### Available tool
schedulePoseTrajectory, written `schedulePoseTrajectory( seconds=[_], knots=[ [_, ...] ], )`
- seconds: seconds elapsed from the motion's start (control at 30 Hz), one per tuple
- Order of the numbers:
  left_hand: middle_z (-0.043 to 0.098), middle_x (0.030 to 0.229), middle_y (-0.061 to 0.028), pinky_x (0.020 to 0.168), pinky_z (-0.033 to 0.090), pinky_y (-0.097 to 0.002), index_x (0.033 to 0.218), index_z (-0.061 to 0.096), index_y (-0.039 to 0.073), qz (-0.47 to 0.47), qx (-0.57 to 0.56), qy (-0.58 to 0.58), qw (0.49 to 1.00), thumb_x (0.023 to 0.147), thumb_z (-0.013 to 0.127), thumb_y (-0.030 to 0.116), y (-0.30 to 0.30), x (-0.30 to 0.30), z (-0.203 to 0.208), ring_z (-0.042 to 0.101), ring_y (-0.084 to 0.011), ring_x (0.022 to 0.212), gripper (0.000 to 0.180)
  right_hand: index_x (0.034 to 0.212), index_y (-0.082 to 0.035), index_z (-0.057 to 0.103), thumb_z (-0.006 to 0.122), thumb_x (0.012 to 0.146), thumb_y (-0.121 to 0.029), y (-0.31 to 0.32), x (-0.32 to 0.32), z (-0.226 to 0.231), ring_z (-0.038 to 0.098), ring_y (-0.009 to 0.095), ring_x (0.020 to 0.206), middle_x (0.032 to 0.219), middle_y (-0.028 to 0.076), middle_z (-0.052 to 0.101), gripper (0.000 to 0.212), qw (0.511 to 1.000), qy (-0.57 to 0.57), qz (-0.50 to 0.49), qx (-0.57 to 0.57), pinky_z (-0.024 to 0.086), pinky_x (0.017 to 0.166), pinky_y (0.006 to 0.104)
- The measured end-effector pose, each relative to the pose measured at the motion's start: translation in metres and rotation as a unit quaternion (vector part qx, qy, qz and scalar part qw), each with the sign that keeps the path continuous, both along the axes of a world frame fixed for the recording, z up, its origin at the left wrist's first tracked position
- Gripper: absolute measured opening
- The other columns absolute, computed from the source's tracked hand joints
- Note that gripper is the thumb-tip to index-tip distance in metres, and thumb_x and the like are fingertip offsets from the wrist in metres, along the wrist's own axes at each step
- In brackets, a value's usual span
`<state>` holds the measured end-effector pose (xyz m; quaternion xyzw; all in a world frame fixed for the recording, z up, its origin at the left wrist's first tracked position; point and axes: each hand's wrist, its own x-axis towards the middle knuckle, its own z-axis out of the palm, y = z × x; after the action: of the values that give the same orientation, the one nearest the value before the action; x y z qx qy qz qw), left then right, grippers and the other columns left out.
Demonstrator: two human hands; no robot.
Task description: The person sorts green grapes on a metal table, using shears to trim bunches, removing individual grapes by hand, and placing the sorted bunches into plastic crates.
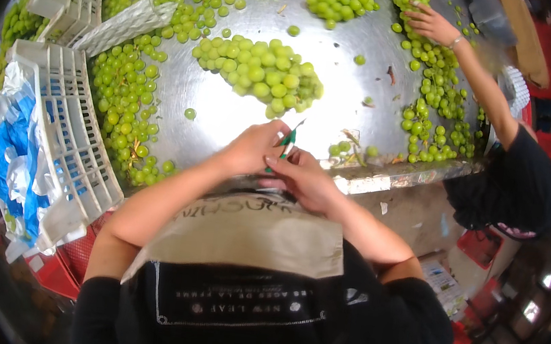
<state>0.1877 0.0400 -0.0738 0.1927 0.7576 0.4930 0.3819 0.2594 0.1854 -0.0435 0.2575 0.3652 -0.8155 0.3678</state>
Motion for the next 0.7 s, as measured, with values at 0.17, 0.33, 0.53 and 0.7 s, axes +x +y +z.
schedulePoseTrajectory(
  seconds=[0.17,0.33,0.53,0.7],
  knots=[
    [0.062,0.074,-0.0183,0.067,0.047,-0.0390,0.099,0.058,0.005,-0.093,-0.073,0.131,0.984,0.079,0.061,0.016,-0.060,-0.016,0.044,0.061,-0.0328,0.073,0.023,0.106,0.000,0.059,0.066,0.079,-0.016,0.054,-0.027,0.015,0.061,0.010,0.074,0.088,0.006,0.066,0.032,0.931,0.185,0.193,0.247,0.050,0.062,0.0214],
    [0.062,0.083,-0.0196,0.072,0.048,-0.0414,0.093,0.061,0.003,-0.127,-0.249,0.285,0.917,0.074,0.062,0.012,-0.099,-0.018,0.039,0.061,-0.0344,0.082,0.021,0.118,-0.005,0.052,0.074,0.072,-0.025,0.086,-0.069,-0.031,0.050,0.022,0.111,0.116,0.013,0.053,0.055,0.710,0.416,0.030,0.568,0.042,0.090,0.0347],
    [0.063,0.096,-0.0152,0.074,0.050,-0.0344,0.113,0.053,0.003,0.098,-0.108,0.018,0.989,0.079,0.063,0.014,-0.040,-0.029,0.008,0.062,-0.0235,0.085,0.037,0.118,-0.005,0.052,0.075,0.071,-0.033,0.074,-0.103,-0.055,0.045,0.025,0.115,0.121,0.013,0.048,0.059,0.834,0.342,0.089,0.424,0.035,0.098,0.0341],
    [0.060,0.104,-0.0102,0.077,0.049,-0.0295,0.119,0.049,0.004,0.223,0.158,-0.329,0.904,0.076,0.068,0.006,-0.010,-0.018,-0.019,0.060,-0.0170,0.091,0.048,0.123,-0.002,0.045,0.074,0.073,-0.024,0.058,-0.073,-0.052,0.050,0.022,0.107,0.112,0.010,0.053,0.062,0.813,0.352,0.086,0.456,0.041,0.093,0.0347]
  ],
)
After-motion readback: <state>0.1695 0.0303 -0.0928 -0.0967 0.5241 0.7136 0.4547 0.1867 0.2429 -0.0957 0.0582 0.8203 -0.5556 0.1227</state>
